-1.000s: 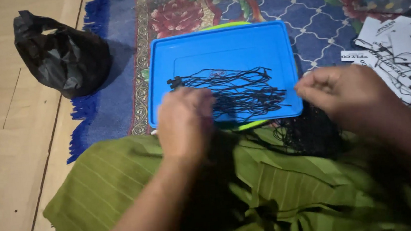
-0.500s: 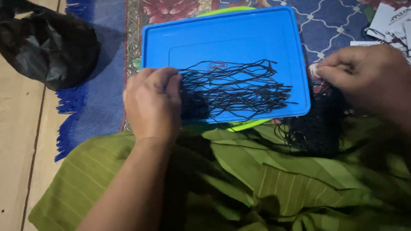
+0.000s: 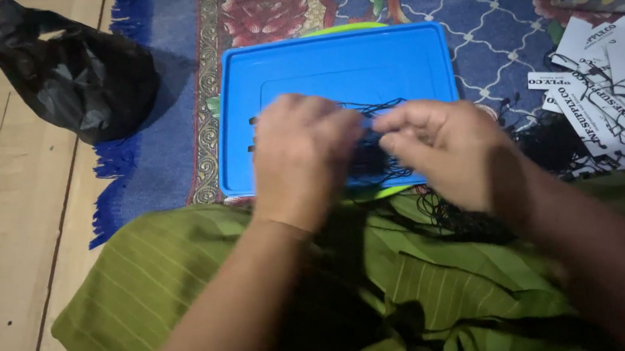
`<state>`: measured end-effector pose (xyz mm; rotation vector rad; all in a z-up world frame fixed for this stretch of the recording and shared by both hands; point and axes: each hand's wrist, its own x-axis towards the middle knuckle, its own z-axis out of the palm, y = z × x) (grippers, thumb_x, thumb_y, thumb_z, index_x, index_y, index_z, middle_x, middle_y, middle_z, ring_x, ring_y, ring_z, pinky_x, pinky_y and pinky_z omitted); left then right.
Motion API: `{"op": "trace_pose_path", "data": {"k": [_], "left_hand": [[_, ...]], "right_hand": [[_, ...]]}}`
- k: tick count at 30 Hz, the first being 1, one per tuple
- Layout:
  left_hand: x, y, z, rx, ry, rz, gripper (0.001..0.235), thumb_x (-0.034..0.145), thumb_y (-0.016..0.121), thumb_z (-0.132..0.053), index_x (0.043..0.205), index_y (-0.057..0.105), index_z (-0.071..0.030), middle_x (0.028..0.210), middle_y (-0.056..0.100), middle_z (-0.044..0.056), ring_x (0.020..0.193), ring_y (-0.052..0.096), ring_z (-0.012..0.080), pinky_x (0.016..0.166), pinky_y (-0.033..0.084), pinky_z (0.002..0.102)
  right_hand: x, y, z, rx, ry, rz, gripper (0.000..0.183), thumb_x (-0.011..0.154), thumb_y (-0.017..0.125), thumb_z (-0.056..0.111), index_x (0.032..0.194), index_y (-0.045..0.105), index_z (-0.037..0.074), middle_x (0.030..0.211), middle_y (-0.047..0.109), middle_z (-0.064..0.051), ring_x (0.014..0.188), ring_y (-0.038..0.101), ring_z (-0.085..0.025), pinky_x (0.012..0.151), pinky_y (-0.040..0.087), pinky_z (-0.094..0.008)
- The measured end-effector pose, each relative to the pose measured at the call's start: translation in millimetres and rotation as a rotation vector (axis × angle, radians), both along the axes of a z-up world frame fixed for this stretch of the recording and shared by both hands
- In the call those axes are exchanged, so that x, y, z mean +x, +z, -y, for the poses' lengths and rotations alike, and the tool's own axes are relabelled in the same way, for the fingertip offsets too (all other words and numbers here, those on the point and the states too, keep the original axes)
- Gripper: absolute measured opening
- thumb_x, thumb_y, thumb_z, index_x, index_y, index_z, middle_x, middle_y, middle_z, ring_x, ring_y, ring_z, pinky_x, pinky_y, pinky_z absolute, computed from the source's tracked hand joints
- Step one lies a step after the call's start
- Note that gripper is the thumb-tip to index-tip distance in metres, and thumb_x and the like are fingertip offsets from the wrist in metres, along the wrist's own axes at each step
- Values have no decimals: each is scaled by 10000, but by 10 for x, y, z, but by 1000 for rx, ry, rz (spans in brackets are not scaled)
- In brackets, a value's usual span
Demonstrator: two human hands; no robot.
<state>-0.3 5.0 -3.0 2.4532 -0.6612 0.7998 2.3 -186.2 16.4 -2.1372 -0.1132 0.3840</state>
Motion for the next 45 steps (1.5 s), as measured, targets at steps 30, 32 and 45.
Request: {"op": "trace_pose_path", "data": {"k": [30, 32, 45], "left_hand": [[437, -585, -740, 233, 497, -202, 221, 868, 714, -240, 1024, 804, -112, 1012, 745, 93, 952, 581, 335, 924, 419, 447], [337, -504, -588, 229, 492, -150, 157, 863, 702, -203, 955, 797, -118, 961, 740, 102, 871, 579, 330, 819, 424, 458], [-652, -264, 994, -277, -153, -658, 278, 871, 604, -163, 1106, 731, -84, 1069, 769, 134, 878, 705, 381, 765, 553, 454]], "right_hand": [[346, -617, 510, -685, -50, 549, 323, 961, 683, 173, 1267, 765, 111, 1227, 691, -123, 968, 643, -349, 816, 512, -484], [228, -607, 778, -651, -35, 649, 306, 952, 691, 110, 1238, 781, 46, 1149, 707, -167, 871, 643, -338, 765, 519, -458], [-240, -639, 1109, -584, 136, -243, 123, 837, 730, 251, 870, 792, 150, 711, 774, 1, 597, 625, -186, 648, 511, -313]]}}
